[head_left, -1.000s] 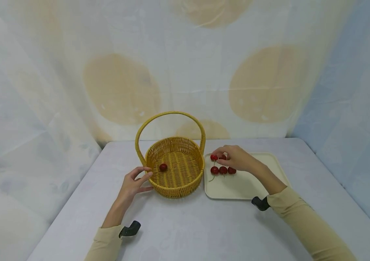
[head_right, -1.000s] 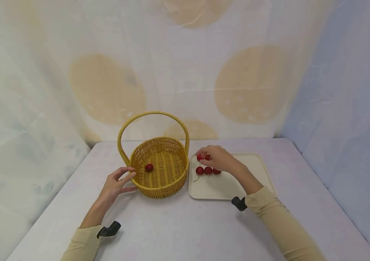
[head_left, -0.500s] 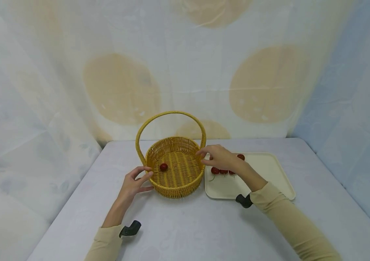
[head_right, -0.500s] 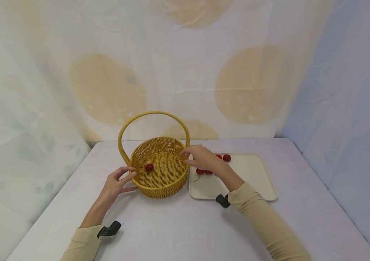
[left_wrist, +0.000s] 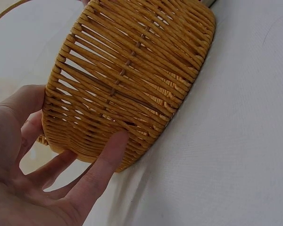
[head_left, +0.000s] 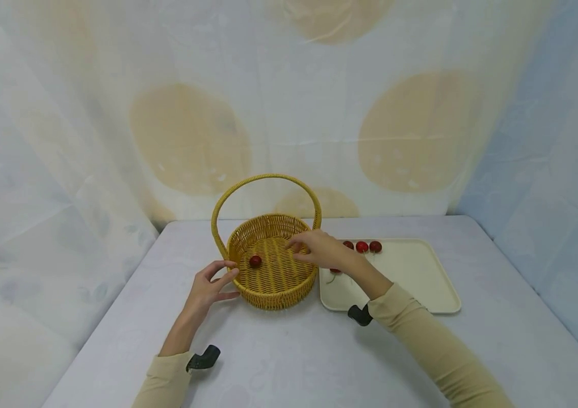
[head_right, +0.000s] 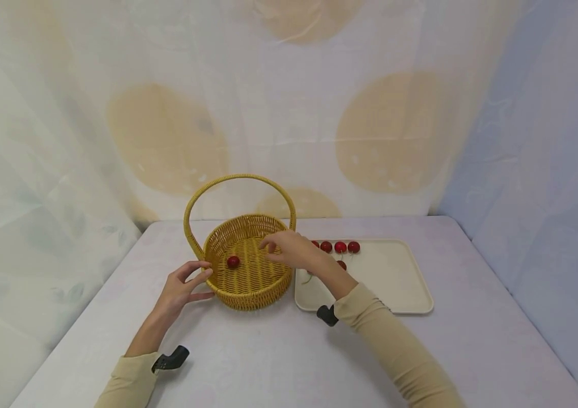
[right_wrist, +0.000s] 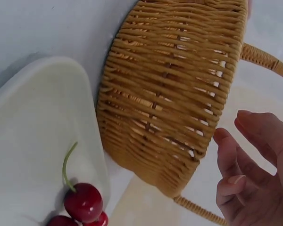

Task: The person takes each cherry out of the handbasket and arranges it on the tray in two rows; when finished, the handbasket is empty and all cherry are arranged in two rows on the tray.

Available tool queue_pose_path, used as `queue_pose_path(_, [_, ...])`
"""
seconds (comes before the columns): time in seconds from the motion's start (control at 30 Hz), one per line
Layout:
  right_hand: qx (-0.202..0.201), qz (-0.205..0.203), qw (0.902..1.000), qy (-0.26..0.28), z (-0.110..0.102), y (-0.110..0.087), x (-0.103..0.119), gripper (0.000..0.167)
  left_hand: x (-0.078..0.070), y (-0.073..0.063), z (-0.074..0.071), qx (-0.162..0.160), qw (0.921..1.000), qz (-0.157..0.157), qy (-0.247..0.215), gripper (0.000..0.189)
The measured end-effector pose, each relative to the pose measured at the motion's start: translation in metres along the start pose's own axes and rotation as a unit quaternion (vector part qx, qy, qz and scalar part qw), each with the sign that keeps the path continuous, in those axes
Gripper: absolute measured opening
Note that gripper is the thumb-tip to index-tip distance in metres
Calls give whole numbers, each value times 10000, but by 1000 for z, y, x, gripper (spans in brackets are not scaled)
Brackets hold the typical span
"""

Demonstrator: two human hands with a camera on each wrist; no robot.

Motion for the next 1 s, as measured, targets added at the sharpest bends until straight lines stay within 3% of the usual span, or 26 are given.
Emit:
queue_pose_path(0.53, [284,57,9995,138,31,23,-5,24,0,1,-1,90,9996,105,-227,46])
queue_pose_path(1.0, [292,203,9989,317,48,36,-11,26,1,2,0,104,9998,61,-175,57])
Point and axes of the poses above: each hand's wrist, its own y-axis towards the middle knuckle, its own z-axis out of the palm, x = y × z, the point moved 2 cm from there along y, towards the middle knuckle, and after that the axes turned 6 degrees about y, right-handed, at the moved point
